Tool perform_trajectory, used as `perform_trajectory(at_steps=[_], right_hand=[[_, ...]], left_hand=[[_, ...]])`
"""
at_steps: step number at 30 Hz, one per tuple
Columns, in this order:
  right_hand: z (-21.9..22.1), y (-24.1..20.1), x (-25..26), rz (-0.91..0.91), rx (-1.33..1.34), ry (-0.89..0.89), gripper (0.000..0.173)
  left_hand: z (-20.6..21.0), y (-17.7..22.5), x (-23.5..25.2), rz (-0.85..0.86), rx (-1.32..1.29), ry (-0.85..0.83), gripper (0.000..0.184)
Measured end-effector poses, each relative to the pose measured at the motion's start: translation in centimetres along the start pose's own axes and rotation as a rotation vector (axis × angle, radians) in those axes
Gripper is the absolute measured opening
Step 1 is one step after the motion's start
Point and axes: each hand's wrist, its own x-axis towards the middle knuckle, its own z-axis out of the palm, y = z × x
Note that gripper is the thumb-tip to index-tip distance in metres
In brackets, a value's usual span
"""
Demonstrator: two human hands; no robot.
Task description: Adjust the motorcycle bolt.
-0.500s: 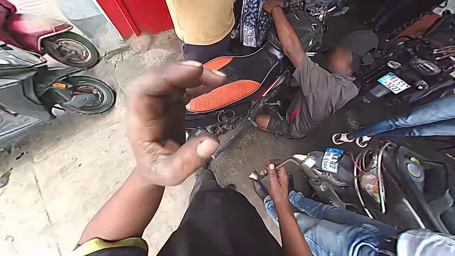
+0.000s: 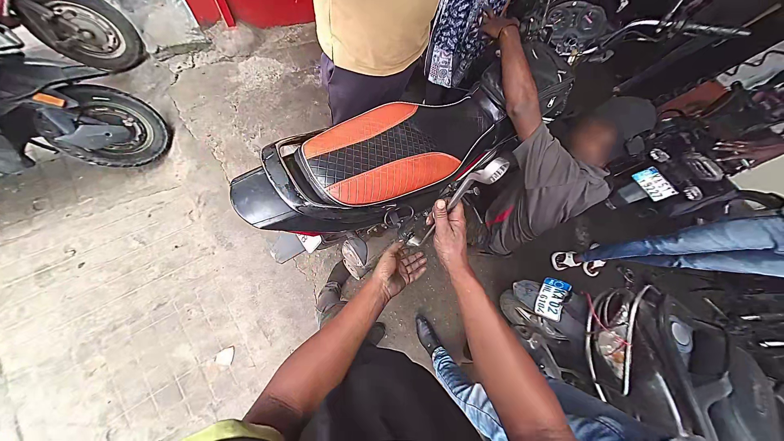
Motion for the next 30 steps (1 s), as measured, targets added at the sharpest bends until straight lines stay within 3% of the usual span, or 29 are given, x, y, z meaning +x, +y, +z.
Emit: perform_trajectory(at_steps=[7,9,19,24,30], right_hand=[[4.4,-1.9,6.0,0.266,-0.249,-0.276,0.035],[5.7,-0.7,8.0,0.287,-0.226,-0.312,0.032],[8.9,3.3,11.0,0.391,-0.159,-0.222,0.024],[8.2,3.0,8.4,0.219,-0.326,-0.305,0.033],[8.1,2.7,9.2,0.062,-0.299,-0.377,0.029]], left_hand=[[1.3,0.6,1.2,-0.002,-0.285,-0.045,0.037],[1.4,0.5,1.3,0.016,-0.329,-0.071,0.036],[0.4,0.3,2.3,0.052,-0.275,-0.142,0.038],[-0.1,-0.4,3.3,0.075,-0.367,-0.141,0.040],[-0.9,-0.3,4.5,0.117,-0.358,-0.079,0.039]])
